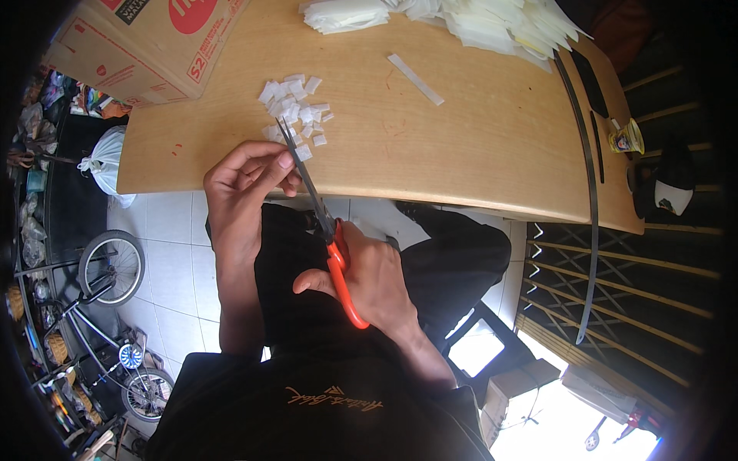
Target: The person uses shears to cut several small rectangular pieces of white textile material from larger strips and places the cut pieces into a cardboard box.
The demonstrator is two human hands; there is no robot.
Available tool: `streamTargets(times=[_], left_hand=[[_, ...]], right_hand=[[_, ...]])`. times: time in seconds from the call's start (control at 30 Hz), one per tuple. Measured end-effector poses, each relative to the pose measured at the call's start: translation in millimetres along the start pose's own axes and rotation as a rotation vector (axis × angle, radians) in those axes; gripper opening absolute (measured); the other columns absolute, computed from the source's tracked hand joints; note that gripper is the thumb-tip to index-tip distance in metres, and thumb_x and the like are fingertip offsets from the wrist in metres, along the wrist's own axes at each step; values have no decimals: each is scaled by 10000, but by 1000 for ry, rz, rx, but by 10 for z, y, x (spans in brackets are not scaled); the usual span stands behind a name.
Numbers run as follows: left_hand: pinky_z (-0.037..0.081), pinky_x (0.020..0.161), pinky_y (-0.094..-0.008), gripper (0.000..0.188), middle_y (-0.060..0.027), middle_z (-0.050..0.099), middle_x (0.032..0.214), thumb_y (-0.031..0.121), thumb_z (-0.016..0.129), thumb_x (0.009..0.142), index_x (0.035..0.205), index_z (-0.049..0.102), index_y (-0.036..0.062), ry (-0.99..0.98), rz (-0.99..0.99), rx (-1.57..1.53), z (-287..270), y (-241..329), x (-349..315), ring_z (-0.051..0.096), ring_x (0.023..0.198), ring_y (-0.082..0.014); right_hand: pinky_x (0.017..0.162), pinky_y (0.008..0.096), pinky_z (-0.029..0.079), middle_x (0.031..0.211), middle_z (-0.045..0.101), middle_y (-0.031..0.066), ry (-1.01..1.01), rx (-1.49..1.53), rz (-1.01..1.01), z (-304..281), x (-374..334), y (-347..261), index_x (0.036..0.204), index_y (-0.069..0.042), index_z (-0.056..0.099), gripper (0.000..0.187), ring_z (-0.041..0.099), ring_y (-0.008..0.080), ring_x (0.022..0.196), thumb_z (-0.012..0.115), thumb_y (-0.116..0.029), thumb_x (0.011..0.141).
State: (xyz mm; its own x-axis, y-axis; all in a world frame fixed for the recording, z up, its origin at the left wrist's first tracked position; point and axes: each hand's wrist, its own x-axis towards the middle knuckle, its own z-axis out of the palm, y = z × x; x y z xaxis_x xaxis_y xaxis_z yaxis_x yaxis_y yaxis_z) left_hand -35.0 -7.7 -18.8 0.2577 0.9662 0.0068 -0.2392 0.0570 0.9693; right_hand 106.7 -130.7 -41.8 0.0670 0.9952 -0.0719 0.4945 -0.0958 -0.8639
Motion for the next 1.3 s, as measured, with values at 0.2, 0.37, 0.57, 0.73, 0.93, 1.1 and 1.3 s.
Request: streamTargets(times=[0.2, 0.37, 0.57, 0.73, 0.93, 1.1, 1.3], left_hand=[[525, 588, -256, 144, -114, 707, 818, 49, 732, 871, 950, 679, -59, 21, 2, 6, -1, -5, 6, 670, 673, -144], [469, 575, -252, 94, -86, 690, 813, 32, 705, 884, 946, 680, -35, 61, 26, 51, 12, 16, 4, 613, 665, -116], [420, 529, -216, 119, -63, 683, 821, 29, 694, 895, 984, 683, -49, 96, 101, 186, -60, 58, 104, 552, 632, -66], [421, 518, -215, 139, -46, 677, 816, 55, 694, 903, 1009, 696, -35, 177, 141, 308, 3, 103, 138, 548, 629, -60], [440, 609, -197, 121, -21, 652, 799, 20, 701, 882, 1001, 707, 1, 67, 351, 595, 338, 98, 222, 549, 659, -63], [465, 611, -274, 137, -86, 685, 885, 24, 691, 863, 1000, 691, 13, -194, 545, 873, 813, -31, 615, 592, 678, -154], [475, 768, -425, 139, -140, 610, 1011, -18, 587, 906, 1043, 607, -12, -408, 780, 1208, 1086, -243, 1090, 594, 845, -307]], right_hand=[[506, 327, 362, 579, 465, 64, 41, 40, 94, 7, 20, -29, 756, 16, 519, 660, 398, 153, 526, 757, -599, 733], [513, 342, 362, 571, 443, 87, 58, 146, 67, 4, -6, 32, 733, 12, 505, 626, 376, 210, 524, 782, -549, 742], [528, 315, 357, 597, 445, 35, 56, 457, 109, -50, -166, 153, 747, 10, 517, 625, 397, 134, 575, 721, -578, 802], [538, 298, 364, 609, 459, 27, 133, 514, 131, -136, -265, 211, 760, 9, 525, 624, 401, 121, 583, 683, -591, 830], [463, 241, 367, 563, 454, -15, 204, 575, 175, -277, -438, 383, 755, -15, 520, 662, 432, 70, 501, 625, -665, 826], [444, 233, 364, 552, 449, -26, 254, 604, 196, -379, -534, 452, 752, -26, 523, 661, 443, 61, 480, 630, -676, 815], [444, 235, 354, 560, 460, -20, 298, 658, 215, -455, -661, 549, 757, -24, 532, 630, 436, 64, 476, 656, -638, 825]])
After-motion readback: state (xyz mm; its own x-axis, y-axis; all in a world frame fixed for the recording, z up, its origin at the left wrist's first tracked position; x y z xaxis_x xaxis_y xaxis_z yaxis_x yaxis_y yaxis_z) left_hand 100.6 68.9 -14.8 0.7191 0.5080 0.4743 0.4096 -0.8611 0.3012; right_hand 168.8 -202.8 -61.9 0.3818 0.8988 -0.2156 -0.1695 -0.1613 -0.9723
